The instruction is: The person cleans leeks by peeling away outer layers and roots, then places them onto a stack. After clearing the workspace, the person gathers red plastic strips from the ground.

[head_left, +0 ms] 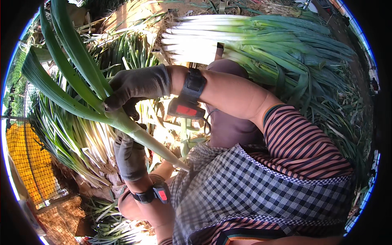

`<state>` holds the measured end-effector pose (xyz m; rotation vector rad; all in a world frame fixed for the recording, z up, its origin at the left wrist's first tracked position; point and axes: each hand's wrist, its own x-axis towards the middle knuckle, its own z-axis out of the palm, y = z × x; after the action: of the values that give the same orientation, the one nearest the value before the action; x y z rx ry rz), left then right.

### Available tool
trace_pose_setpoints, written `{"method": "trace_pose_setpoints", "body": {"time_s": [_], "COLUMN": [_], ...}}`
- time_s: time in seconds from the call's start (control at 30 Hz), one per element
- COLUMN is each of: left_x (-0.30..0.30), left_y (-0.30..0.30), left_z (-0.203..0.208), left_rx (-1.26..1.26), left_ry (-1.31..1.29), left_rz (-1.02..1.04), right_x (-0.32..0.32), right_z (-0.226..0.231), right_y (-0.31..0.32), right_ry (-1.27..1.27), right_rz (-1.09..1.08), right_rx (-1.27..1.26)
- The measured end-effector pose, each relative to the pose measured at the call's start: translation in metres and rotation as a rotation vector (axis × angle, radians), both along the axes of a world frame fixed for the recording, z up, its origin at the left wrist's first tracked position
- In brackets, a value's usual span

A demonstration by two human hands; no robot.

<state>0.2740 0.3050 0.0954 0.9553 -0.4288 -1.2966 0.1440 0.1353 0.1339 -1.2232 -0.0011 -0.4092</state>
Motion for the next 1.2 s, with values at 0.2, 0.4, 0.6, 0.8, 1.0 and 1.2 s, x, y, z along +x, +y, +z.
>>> {"method": "trace_pose_setpoints", "body": {"time_s": [0.2, 0.4, 0.6, 0.8, 1.0, 1.2], "left_x": [0.012, 0.009, 0.030, -0.012, -0.001, 0.102], "left_y": [-0.006, -0.003, 0.006, 0.008, 0.021, 0.123], "left_z": [-0.006, -0.118, -0.040, 0.006, -0.021, -0.084], "left_rx": [-0.083, 0.457, 0.221, 0.063, 0.163, 0.651], "left_ry": [-0.503, -1.584, -0.849, -0.995, -1.203, -1.730], "left_rz": [-0.226, -0.855, 0.089, 0.322, 0.172, -0.599], "right_x": [0.008, 0.010, -0.002, 0.010, 0.006, -0.001], "right_z": [0.004, 0.009, 0.008, 0.021, 0.015, 0.013], "right_y": [0.011, 0.010, 0.006, 0.020, 0.015, 0.008], "right_ry": [-0.006, -0.045, 0.138, 0.316, 0.393, 0.327], "right_rz": [0.030, -0.084, -0.318, -0.483, -0.518, -0.395], "right_rx": [0.042, -0.041, -0.171, -0.217, -0.241, -0.185]}}
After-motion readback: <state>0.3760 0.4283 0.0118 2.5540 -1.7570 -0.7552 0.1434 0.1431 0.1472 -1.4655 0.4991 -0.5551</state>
